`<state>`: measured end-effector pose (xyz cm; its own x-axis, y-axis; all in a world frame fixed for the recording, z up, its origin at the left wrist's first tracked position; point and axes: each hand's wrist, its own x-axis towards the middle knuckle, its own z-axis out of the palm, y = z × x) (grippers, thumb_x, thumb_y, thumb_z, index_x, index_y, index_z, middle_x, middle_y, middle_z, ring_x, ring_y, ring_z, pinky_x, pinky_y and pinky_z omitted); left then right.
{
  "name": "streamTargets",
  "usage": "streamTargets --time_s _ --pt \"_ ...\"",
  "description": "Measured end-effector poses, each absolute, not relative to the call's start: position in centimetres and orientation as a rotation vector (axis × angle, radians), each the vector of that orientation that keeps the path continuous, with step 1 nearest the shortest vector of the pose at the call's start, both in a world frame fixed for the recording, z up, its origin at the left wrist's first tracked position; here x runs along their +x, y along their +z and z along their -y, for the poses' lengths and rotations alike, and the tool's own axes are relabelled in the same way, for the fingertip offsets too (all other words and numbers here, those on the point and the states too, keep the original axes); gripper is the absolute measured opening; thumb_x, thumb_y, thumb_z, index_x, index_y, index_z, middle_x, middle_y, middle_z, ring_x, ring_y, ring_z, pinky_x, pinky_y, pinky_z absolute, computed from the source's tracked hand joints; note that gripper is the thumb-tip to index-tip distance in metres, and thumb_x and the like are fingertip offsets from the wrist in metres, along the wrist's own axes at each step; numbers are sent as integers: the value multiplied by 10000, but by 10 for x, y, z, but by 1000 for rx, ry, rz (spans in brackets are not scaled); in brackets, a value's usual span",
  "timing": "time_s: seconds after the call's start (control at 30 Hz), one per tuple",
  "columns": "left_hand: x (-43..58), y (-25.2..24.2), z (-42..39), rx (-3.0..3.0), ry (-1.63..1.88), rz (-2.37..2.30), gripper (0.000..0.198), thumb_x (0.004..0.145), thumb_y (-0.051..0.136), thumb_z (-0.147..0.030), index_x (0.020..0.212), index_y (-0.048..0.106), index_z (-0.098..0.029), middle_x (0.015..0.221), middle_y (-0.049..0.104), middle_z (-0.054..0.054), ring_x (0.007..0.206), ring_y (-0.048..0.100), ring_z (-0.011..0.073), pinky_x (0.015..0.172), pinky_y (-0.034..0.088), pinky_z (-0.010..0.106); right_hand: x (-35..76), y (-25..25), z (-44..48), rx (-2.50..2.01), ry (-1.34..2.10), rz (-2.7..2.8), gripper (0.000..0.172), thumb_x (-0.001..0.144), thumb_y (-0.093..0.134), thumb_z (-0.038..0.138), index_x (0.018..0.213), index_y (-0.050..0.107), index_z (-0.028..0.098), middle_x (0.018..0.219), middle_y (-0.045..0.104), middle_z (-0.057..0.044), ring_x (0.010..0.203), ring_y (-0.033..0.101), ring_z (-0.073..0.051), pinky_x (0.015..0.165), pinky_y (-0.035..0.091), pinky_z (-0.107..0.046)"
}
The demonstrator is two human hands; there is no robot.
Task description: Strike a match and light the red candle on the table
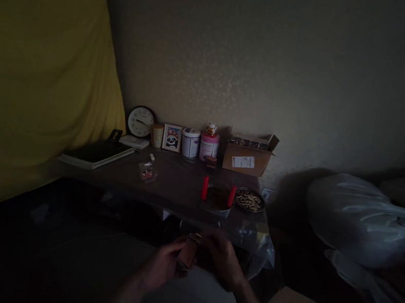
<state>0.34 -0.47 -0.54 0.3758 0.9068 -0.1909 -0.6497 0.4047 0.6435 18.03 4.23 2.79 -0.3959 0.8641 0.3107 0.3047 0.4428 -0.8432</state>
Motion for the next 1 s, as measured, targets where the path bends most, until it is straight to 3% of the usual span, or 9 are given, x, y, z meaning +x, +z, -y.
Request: streamTargets --time_s 0.33,0.67,1.0 --pt "5 1 5 468 1112 -543 291 830 515 -239 1112 570 -188 947 661 45 799 611 146 707 424 261 181 34 -39 -874 704 2030 184 850 480 169 865 662 190 890 638 -46 841 587 -163 762 461 -280" --pt "9 -2 7 654 1052 -673 305 822 513 -293 1112 557 -210 824 609 29 679 556 135 548 371 257 180 28 -37 -808 484 2216 274 831 443 64 948 642 212 933 595 -47 845 567 -147 773 469 -276" --pt "9 -4 6 627 1019 -632 336 816 510 -287 1132 554 -180 792 607 41 665 558 140 565 374 260 176 36 -29 -827 757 2065 224 793 469 70 874 631 203 862 626 -18 794 602 -136 704 481 -246"
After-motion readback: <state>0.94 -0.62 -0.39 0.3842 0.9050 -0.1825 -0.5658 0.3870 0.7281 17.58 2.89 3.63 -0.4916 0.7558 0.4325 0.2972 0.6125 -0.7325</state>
